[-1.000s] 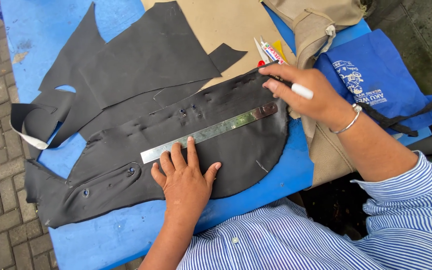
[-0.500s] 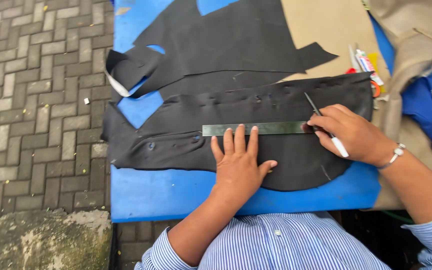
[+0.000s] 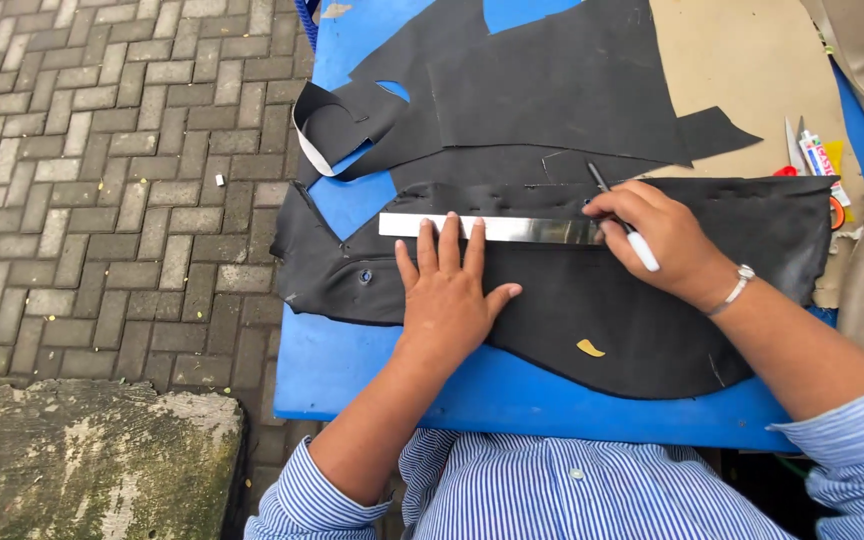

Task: Marking points on a piece of black leather using a metal ruler and a white marker for future processing.

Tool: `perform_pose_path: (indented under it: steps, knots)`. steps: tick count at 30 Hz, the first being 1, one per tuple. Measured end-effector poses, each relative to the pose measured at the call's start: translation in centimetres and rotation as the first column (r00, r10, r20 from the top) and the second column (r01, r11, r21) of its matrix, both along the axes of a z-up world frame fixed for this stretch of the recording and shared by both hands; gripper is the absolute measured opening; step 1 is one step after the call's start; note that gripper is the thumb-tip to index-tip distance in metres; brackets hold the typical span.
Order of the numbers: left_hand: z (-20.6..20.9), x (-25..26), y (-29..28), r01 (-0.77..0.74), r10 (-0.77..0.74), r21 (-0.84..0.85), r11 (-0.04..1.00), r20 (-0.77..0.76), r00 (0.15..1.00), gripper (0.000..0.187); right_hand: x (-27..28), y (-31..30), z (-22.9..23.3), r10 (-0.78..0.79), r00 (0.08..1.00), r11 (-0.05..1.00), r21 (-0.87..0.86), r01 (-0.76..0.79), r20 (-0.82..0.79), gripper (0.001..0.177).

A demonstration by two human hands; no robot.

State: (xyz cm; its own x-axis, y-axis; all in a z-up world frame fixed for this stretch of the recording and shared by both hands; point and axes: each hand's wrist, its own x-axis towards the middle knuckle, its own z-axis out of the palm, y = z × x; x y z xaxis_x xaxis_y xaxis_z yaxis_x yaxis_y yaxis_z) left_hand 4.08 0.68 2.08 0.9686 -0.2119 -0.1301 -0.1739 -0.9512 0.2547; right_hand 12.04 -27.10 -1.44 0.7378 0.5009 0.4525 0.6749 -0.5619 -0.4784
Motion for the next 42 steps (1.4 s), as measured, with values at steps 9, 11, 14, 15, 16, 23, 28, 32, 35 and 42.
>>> perform_pose_path:
  steps: [9, 11, 14, 15, 16, 23, 28, 32, 35, 42]
  knots:
    - [-0.5, 1.9, 1.3, -0.021, 0.02, -0.037, 0.999, -0.026, 0.999, 0.09, 3.6, 2.9, -0.5, -0.014, 0.998, 0.998, -0.061, 0.018, 0.059, 0.014]
    - [-1.0, 1.9, 1.3, -0.014, 0.016, -0.051, 0.999, 0.021, 1.0, 0.089, 4.1, 2.0, -1.5, 0.005, 0.998, 0.998, -0.068, -0.001, 0.056, 0.015]
    - [-1.8, 2.2, 1.2, -0.003, 0.005, -0.069, 0.998, 0.035, 0.999, 0.087, 4.5, 0.8, -2.6, 0.046, 0.997, 0.996, -0.082, -0.041, 0.059, 0.016]
    - [-2.0, 2.5, 1.2, 0.007, -0.006, -0.07, 0.998, 0.011, 1.0, 0.088, 4.7, 0.5, -2.7, 0.064, 0.995, 0.994, -0.088, -0.057, 0.074, 0.016]
    - [-2.0, 2.4, 1.2, 0.005, -0.004, -0.071, 0.997, 0.01, 1.0, 0.088, 4.2, 1.2, -1.8, 0.066, 0.995, 0.994, -0.089, -0.059, 0.073, 0.016]
    - [-2.4, 2.6, 1.0, -0.008, 0.01, -0.046, 0.999, 0.046, 0.999, 0.088, 3.2, 8.0, 4.2, 0.068, 0.977, 0.945, 0.327, 0.003, -0.204, 0.024]
    - [-2.7, 2.5, 1.0, -0.029, 0.031, -0.054, 0.998, 0.05, 0.998, 0.09, 4.7, 14.3, 2.2, 0.317, 0.689, 0.666, 0.67, 0.328, -0.652, 0.016]
    - [-2.6, 2.7, 0.9, -0.026, 0.026, -0.025, 0.999, 0.03, 0.999, 0.091, 6.4, 16.8, 0.2, 0.315, 0.619, 0.678, 0.627, 0.384, -0.719, 0.017]
    - [-2.2, 2.7, 0.8, -0.024, 0.024, -0.016, 1.0, 0.022, 0.999, 0.092, 6.8, 17.4, -0.3, 0.303, 0.613, 0.693, 0.61, 0.384, -0.73, 0.018]
    - [-2.1, 2.6, 0.7, -0.029, 0.029, -0.029, 0.999, -0.001, 1.0, 0.092, 6.7, 17.7, 0.2, 0.223, 0.588, 0.756, 0.519, 0.399, -0.777, 0.016]
